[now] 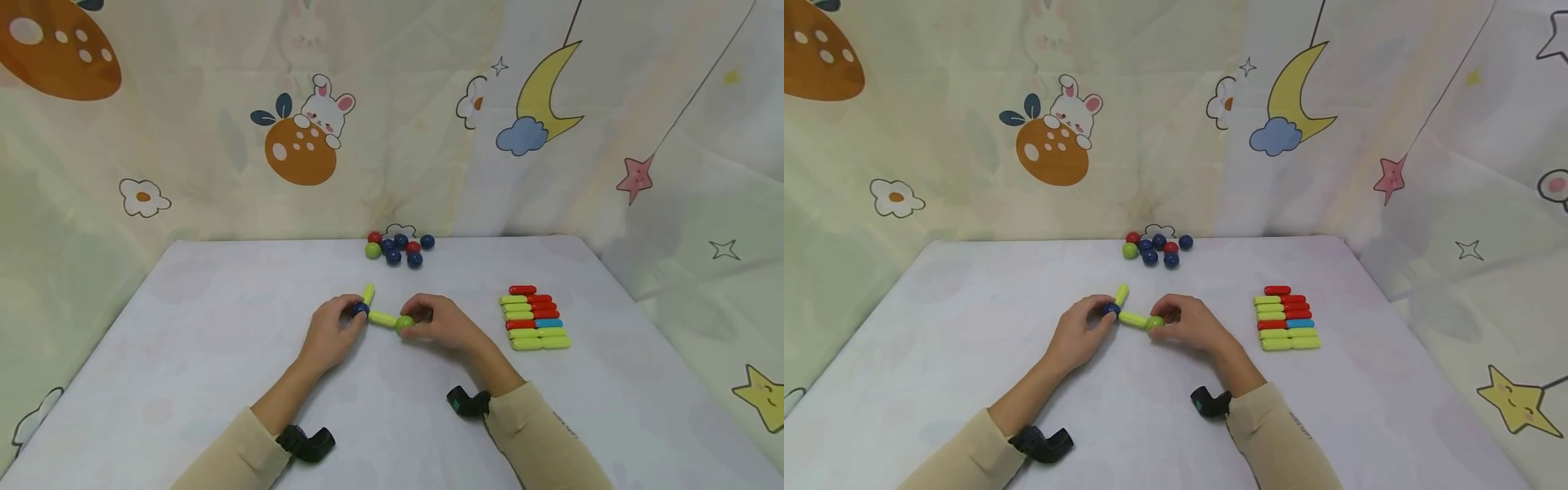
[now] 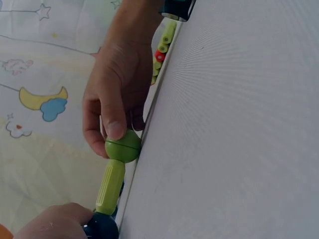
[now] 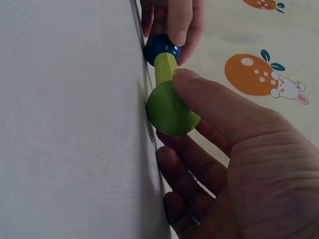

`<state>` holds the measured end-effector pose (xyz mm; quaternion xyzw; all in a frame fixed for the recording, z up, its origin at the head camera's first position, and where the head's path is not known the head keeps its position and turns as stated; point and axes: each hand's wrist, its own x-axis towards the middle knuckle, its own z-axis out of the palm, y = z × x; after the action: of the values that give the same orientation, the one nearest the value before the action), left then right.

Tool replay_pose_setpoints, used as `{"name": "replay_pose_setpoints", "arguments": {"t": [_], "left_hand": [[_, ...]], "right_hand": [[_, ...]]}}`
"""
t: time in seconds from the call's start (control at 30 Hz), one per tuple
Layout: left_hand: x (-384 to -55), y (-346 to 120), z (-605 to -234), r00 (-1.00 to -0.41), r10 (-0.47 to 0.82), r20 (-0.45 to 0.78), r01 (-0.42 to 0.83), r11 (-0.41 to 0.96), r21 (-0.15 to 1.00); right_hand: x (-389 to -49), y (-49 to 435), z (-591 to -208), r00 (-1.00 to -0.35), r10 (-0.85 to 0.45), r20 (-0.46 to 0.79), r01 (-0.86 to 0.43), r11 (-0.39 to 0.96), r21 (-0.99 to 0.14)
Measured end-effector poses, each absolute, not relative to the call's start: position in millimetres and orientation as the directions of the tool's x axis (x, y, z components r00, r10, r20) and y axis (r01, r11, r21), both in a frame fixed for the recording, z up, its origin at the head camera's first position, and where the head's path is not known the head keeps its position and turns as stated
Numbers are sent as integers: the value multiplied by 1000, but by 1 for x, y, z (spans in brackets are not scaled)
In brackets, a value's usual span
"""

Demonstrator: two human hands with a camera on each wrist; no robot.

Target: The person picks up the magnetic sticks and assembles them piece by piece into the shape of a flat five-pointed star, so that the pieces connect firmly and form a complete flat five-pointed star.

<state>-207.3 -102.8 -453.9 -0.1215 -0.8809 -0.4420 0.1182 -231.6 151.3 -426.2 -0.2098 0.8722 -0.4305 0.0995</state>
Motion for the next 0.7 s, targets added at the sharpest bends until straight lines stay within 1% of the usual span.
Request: {"name": "replay_pose_setpoints", "arguments": {"t": [0.17, 0.33, 0.53, 0.63, 0.7], "left_hand": [[-206, -104, -454, -944, 81, 321, 309, 565, 765], [-206, -103, -452, -947, 82, 311, 303, 554, 776], [-207, -103, -450, -940, 76, 332, 318, 545, 775], [-208, -102, -450, -939, 73, 337, 322, 538, 779], [-208, -101, -452, -942, 78, 326, 315, 536, 783]], "right_hand": [[-231, 149, -426, -880, -475, 7, -302, 549, -779], [-232, 151, -423, -880, -475, -21, -287, 565, -773], [-235, 153, -418, -871, -491, -27, -283, 544, -790], [-236, 156, -414, -878, -478, -28, -270, 542, -796], [-236, 159, -412, -896, -442, -34, -244, 556, -794]]}}
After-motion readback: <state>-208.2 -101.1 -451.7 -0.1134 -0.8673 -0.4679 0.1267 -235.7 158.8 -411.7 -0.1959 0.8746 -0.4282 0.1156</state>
